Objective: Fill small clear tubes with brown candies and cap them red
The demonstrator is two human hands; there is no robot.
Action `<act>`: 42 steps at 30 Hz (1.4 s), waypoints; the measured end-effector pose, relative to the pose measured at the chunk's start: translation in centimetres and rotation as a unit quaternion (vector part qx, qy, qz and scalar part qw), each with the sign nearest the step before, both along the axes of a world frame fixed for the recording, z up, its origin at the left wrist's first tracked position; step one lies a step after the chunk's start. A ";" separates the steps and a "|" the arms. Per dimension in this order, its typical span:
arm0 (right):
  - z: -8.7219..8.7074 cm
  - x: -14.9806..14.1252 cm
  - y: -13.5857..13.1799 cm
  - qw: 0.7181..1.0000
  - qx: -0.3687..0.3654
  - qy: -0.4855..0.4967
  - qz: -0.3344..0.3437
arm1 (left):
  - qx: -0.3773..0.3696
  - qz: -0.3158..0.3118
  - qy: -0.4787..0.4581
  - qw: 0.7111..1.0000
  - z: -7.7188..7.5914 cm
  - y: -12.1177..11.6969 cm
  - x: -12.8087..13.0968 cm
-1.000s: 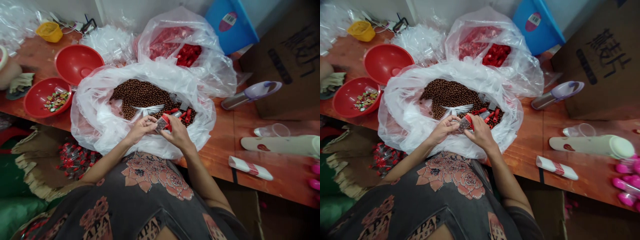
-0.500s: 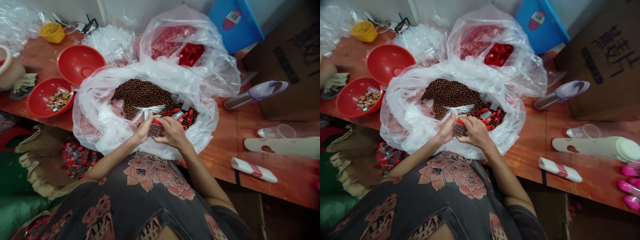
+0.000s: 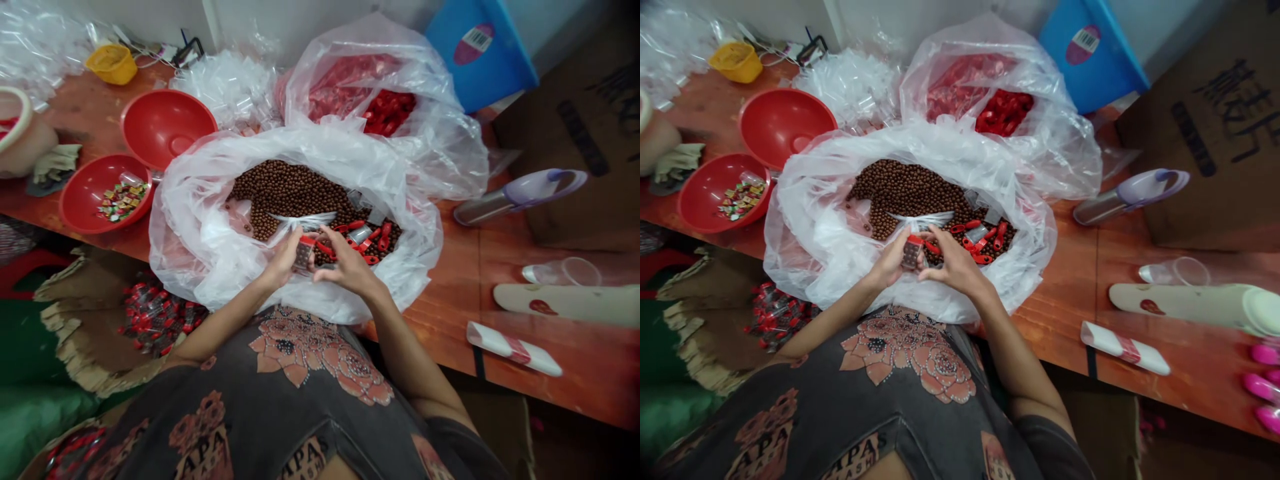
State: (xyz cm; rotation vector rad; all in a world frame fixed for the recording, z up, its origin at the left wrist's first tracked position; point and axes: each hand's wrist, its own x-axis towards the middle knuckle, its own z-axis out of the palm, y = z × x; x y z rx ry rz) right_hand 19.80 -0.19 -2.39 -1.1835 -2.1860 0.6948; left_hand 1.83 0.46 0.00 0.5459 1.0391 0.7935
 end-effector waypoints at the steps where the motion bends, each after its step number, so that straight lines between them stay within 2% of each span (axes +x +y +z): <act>1: -0.4 0.3 0.3 0.999 -0.023 0.012 -0.021 | -0.016 0.008 -0.023 1.000 0.3 0.3 -0.5; 4: -1.7 0.7 0.9 0.994 -0.042 -0.072 -0.073 | -0.064 0.001 -0.102 0.993 0.8 1.1 -1.8; 8: -3.1 0.1 1.0 0.973 0.001 -0.228 -0.036 | -0.084 -0.004 -0.192 0.978 0.7 1.5 -2.3; 11: -3.7 -0.2 0.9 0.971 0.012 -0.239 -0.024 | -0.086 -0.002 -0.207 0.975 0.5 1.4 -2.0; 13: -3.8 -0.3 0.9 0.982 0.005 -0.184 -0.049 | -0.084 -0.003 -0.196 0.977 0.5 1.1 -1.8; 15: -3.5 -0.3 0.9 0.990 -0.011 -0.068 -0.123 | -0.073 -0.013 -0.177 0.982 0.5 0.7 -1.6; 16: -3.0 -0.3 0.8 0.985 -0.022 0.014 -0.173 | -0.062 -0.023 -0.166 0.984 0.5 0.5 -1.4; 18: -1.7 -0.7 0.4 0.949 -0.051 0.186 -0.251 | -0.031 -0.048 -0.147 0.988 0.4 -0.1 -1.0; 20: 0.0 -1.2 -0.1 0.911 -0.086 0.305 -0.263 | -0.002 -0.074 -0.130 0.989 0.2 -0.7 -0.4; 21: 0.9 -1.5 -0.4 0.905 -0.101 0.329 -0.251 | 0.011 -0.083 -0.122 0.989 0.1 -0.9 -0.1; 23: 2.3 -2.0 -0.9 0.914 -0.116 0.325 -0.211 | 0.035 -0.095 -0.103 0.989 -0.1 -1.3 0.5; 26: 3.3 -2.5 -1.4 0.940 -0.088 0.284 -0.164 | 0.059 -0.100 -0.062 0.991 -0.4 -1.7 1.1; 31: 3.2 -2.4 -1.5 0.973 0.001 0.217 -0.080 | 0.061 -0.107 -0.003 0.992 -0.8 -1.9 1.5; 34: 2.9 -1.8 -1.6 0.982 0.032 0.181 -0.038 | 0.052 -0.103 -0.019 0.993 -0.5 -1.7 1.3; 35: 2.7 -1.6 -1.8 0.981 0.027 0.186 -0.050 | 0.050 -0.101 -0.037 0.993 -0.2 -1.6 1.2; 37: 2.1 -1.2 -2.2 0.968 -0.019 0.223 -0.117 | 0.052 -0.094 -0.079 0.991 0.4 -1.3 0.9; 39: 1.4 -0.9 -2.7 0.938 -0.103 0.274 -0.186 | 0.055 -0.080 -0.109 0.989 1.1 -1.1 0.6; 42: 0.9 -0.9 -3.2 0.892 -0.199 0.340 -0.222 | 0.054 -0.068 -0.105 0.991 1.5 -1.0 0.4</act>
